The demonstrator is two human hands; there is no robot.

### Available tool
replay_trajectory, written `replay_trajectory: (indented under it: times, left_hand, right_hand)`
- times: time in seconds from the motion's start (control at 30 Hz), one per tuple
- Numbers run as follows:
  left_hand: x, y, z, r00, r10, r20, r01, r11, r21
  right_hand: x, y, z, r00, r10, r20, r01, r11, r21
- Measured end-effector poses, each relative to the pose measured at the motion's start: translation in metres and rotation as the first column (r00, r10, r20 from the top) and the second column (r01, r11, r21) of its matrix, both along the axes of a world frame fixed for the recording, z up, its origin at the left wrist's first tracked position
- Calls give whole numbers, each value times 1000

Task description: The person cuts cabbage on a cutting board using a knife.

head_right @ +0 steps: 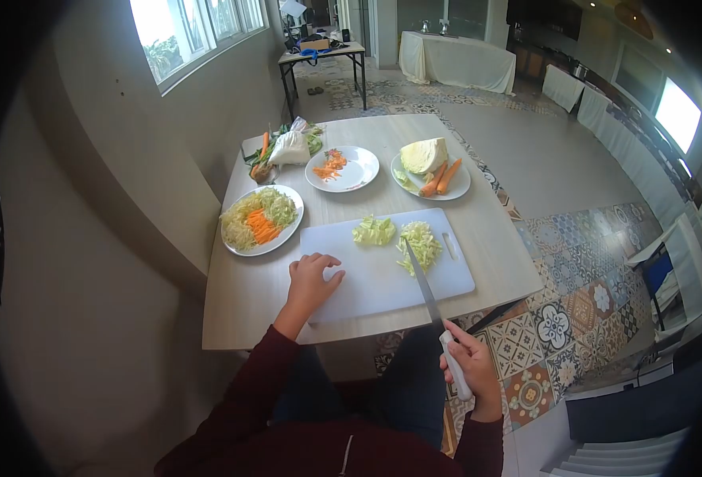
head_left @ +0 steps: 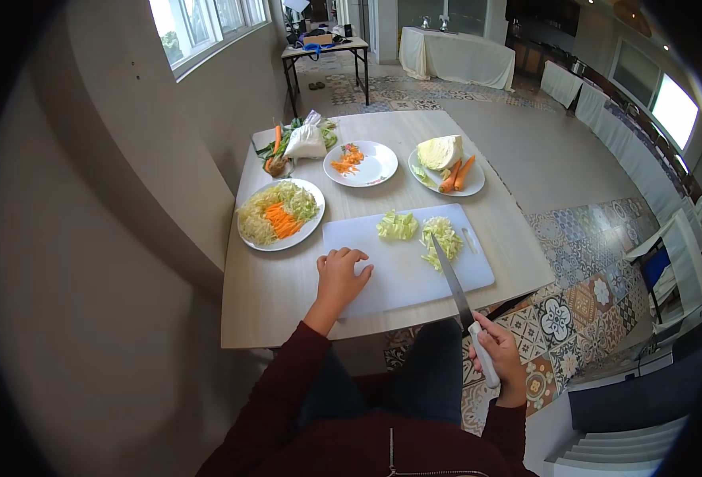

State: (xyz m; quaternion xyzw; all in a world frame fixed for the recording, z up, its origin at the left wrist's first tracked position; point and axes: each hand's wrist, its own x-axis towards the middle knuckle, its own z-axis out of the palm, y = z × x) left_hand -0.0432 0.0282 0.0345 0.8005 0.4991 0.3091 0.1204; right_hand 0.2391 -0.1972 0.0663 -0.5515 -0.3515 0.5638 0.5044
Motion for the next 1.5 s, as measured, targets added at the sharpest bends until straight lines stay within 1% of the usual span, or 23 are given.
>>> replay_trajectory:
  times: [0.03, 0.1, 0.17, 0.2, 0.3, 0.4, 0.5, 0.6, 0.7, 0.73, 0.83, 0.93, 1.03, 1.13, 1.23, 1.33, 1.4, 1.43, 1.47, 1.5]
  left_hand:
    - [6, 8, 5, 1000, -22, 14, 21, 998, 58]
    - [18, 30, 9, 995, -91, -26, 93, 991, 94]
    - [33, 50, 10, 987, -151, -54, 157, 977, 146]
    - [38, 59, 9, 978, -190, -86, 201, 969, 142]
    - [50, 77, 5, 952, -203, -227, 251, 946, 206]
    - [56, 99, -5, 925, -238, -296, 307, 927, 214]
    - [57, 99, 13, 929, -308, -205, 343, 924, 170]
    - [60, 111, 23, 927, -362, 100, 367, 929, -40]
    - [62, 113, 41, 875, -350, 334, 404, 909, -106]
    - [62, 117, 43, 862, -356, 361, 415, 905, -97]
    - [58, 124, 50, 813, -331, 479, 449, 881, -152]
    - [44, 122, 63, 810, -342, 476, 493, 837, -238]
    - [33, 114, 79, 870, -362, 334, 440, 875, -199]
    - [30, 99, 97, 860, -374, 348, 468, 849, -246]
    - [22, 83, 100, 751, -437, 494, 619, 727, -298]
    - [2, 71, 92, 776, -424, 467, 617, 666, -420]
    - [-18, 77, 68, 850, -489, 198, 524, 739, -424]
    - [-25, 77, 53, 864, -501, 57, 477, 775, -414]
    - [-29, 73, 42, 898, -423, -119, 357, 860, -364]
    - [-31, 69, 32, 921, -366, -129, 332, 915, -229]
  right_hand:
    - [-1, 0, 0, 1000, -8, 27, 8, 1000, 2]
    - [-6, 0, 0, 997, -26, 77, 26, 1000, 3]
    - [-7, -1, -5, 997, -45, 59, 43, 999, 27]
    - [-7, -2, -7, 998, -52, 45, 50, 998, 42]
    - [-10, -4, -6, 997, -67, 25, 65, 996, 67]
    - [-10, -6, -5, 997, -75, 7, 74, 994, 79]
    - [-5, -8, -9, 997, -76, 5, 75, 993, 86]
    - [-2, -10, -8, 995, -100, 10, 99, 991, 93]
    - [-2, -12, -8, 994, -112, 14, 110, 989, 96]
    - [-2, -12, -9, 994, -111, 10, 109, 990, 91]
    - [-2, -13, -12, 994, -106, 7, 105, 991, 86]
    - [-3, -13, -14, 995, -104, 11, 103, 990, 94]
    - [-4, -11, -13, 994, -106, 6, 105, 990, 92]
    - [-8, -7, -11, 994, -108, -1, 108, 990, 92]
    - [-11, -5, -12, 995, -104, -9, 105, 988, 112]
    - [-13, -4, -8, 995, -95, 5, 94, 988, 124]
    - [-15, -7, -7, 996, -89, 11, 87, 989, 122]
    - [-15, -9, -6, 996, -88, 11, 86, 989, 119]
    - [-16, -10, -5, 996, -87, 11, 85, 989, 119]
    - [-16, -11, -5, 996, -85, 12, 83, 989, 119]
